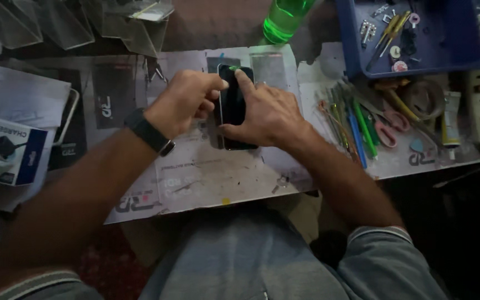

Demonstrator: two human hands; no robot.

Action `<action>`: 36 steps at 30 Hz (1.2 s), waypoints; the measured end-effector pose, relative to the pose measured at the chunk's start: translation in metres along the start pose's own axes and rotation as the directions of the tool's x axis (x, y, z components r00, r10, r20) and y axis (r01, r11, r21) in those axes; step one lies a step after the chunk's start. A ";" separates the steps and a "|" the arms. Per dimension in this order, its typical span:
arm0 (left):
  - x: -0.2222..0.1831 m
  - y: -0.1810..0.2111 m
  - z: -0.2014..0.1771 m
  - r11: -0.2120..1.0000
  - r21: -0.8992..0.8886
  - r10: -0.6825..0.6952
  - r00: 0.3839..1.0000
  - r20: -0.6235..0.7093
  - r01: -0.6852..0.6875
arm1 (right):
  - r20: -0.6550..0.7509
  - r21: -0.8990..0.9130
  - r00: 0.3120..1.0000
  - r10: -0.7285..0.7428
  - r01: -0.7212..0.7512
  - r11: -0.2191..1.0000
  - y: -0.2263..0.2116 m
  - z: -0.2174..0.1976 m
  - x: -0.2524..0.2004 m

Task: The person pries the back cover off a mobile phone and separates the screen from the body of the device using a thin tool.

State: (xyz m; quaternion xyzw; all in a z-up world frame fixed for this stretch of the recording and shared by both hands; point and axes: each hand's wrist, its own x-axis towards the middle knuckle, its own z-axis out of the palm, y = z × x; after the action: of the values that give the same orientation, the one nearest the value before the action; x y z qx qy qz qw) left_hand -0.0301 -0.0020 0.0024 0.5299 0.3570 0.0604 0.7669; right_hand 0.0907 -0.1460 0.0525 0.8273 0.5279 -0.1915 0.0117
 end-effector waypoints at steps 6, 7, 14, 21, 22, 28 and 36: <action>0.018 -0.017 0.016 0.952 0.147 0.279 0.958 -0.065 -0.268 | -0.118 0.248 0.992 -0.050 0.079 0.965 0.019 0.004 0.011; 0.022 -0.020 0.018 0.932 0.113 0.355 0.931 -0.080 -0.345 | -0.096 0.329 0.995 -0.040 0.070 0.942 0.026 0.004 0.014; 0.008 -0.018 0.024 0.810 0.105 0.584 0.808 -0.070 -0.577 | -0.332 0.866 0.914 -0.235 0.394 0.307 0.061 0.038 0.046; 0.009 0.003 0.016 0.845 -0.251 0.513 0.849 0.131 -0.472 | 0.138 0.948 0.948 -0.287 -0.210 -0.239 0.068 0.057 0.061; 0.008 0.004 0.017 0.829 -0.213 0.552 0.816 0.172 -0.516 | 0.138 0.918 0.929 -0.344 -0.251 -0.307 0.067 0.058 0.061; -0.014 0.016 0.034 -0.173 0.742 0.932 0.135 0.336 -0.648 | 0.320 0.703 0.938 -0.133 -0.330 -0.630 0.026 0.018 0.048; 0.008 -0.002 0.022 0.550 0.430 0.791 0.612 0.009 -0.717 | 0.033 0.751 0.870 -0.492 -0.347 -0.562 0.053 0.058 0.047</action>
State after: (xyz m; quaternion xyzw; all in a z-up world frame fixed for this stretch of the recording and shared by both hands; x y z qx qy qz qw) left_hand -0.0109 -0.0161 0.0011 0.7649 0.1678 0.3612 0.5062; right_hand 0.1374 -0.1416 -0.0263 0.2501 0.1163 -0.7397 -0.6138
